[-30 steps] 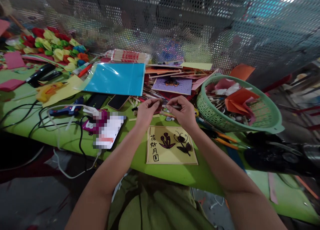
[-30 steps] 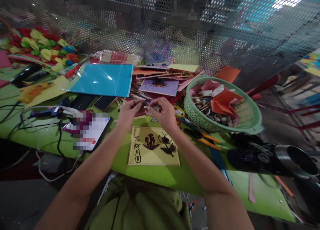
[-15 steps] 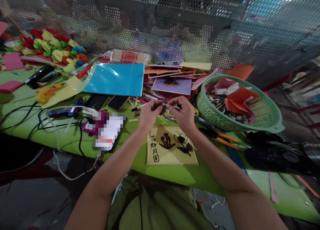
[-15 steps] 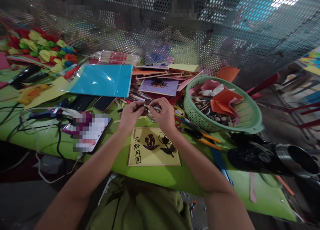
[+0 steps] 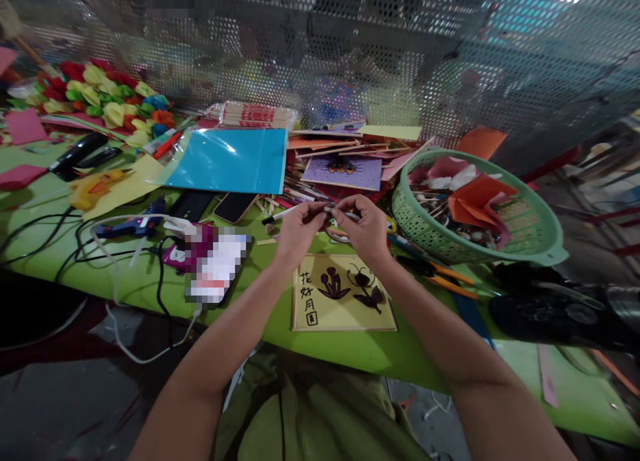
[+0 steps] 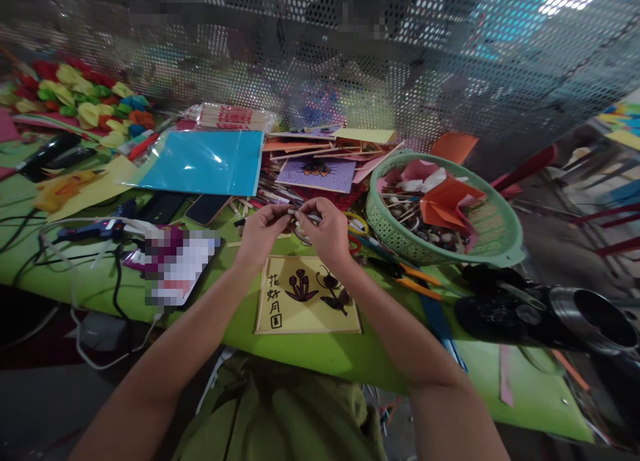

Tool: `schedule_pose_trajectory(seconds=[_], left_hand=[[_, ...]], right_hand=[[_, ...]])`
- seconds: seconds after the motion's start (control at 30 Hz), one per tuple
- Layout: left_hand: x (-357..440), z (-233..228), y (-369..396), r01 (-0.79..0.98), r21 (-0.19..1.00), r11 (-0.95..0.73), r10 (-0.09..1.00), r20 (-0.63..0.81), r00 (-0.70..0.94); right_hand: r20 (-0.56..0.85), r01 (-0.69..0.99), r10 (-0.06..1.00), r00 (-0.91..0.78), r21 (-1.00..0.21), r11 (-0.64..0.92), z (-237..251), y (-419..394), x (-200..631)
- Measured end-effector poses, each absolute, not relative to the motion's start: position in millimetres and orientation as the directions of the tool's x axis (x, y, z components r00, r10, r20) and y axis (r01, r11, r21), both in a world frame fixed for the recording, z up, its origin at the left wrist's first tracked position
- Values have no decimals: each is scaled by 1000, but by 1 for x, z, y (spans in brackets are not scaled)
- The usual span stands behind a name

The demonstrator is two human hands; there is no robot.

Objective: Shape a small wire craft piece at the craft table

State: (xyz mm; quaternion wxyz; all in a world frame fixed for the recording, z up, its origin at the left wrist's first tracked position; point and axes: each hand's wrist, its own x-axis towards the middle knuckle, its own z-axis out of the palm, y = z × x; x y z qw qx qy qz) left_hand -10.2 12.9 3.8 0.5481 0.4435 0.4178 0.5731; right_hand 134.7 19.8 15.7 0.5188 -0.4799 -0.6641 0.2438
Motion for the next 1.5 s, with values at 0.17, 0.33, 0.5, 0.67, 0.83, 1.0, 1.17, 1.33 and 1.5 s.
schedule_pose_trajectory(seconds=[0.17,0.33,0.5,0.67,0.83,1.0,1.17,1.33,1.5], left_hand=[[-11,0,12,-260,964,-53,999,53,-7],[-10,2,12,-264,964,-38,999,33,-23],[-11,5,12,-268,963,-38,999,33,-22],[-10,7,10,-263,965,-25,999,19,-26],[-9,10,9,-258,966,-24,999,12,-47],[-9,10,9,-272,962,-36,997,17,-73],[-9,8,10,-310,948,-64,996,44,-72],[-10,7,10,-323,944,-62,997,45,-60],[-11,7,11,-343,938,-56,998,43,-46]], right_hand=[[441,386,897,5,-828,406,16,20,135],[459,383,888,-14,-818,429,15,20,135],[450,379,893,-29,-821,426,16,20,135],[441,382,897,-31,-824,418,17,19,135],[436,368,900,-28,-832,415,17,19,134],[456,378,889,-39,-817,435,17,19,135],[466,378,885,-16,-816,437,18,19,135],[439,337,898,-23,-843,420,19,20,135],[395,296,918,-35,-873,387,20,22,137]])
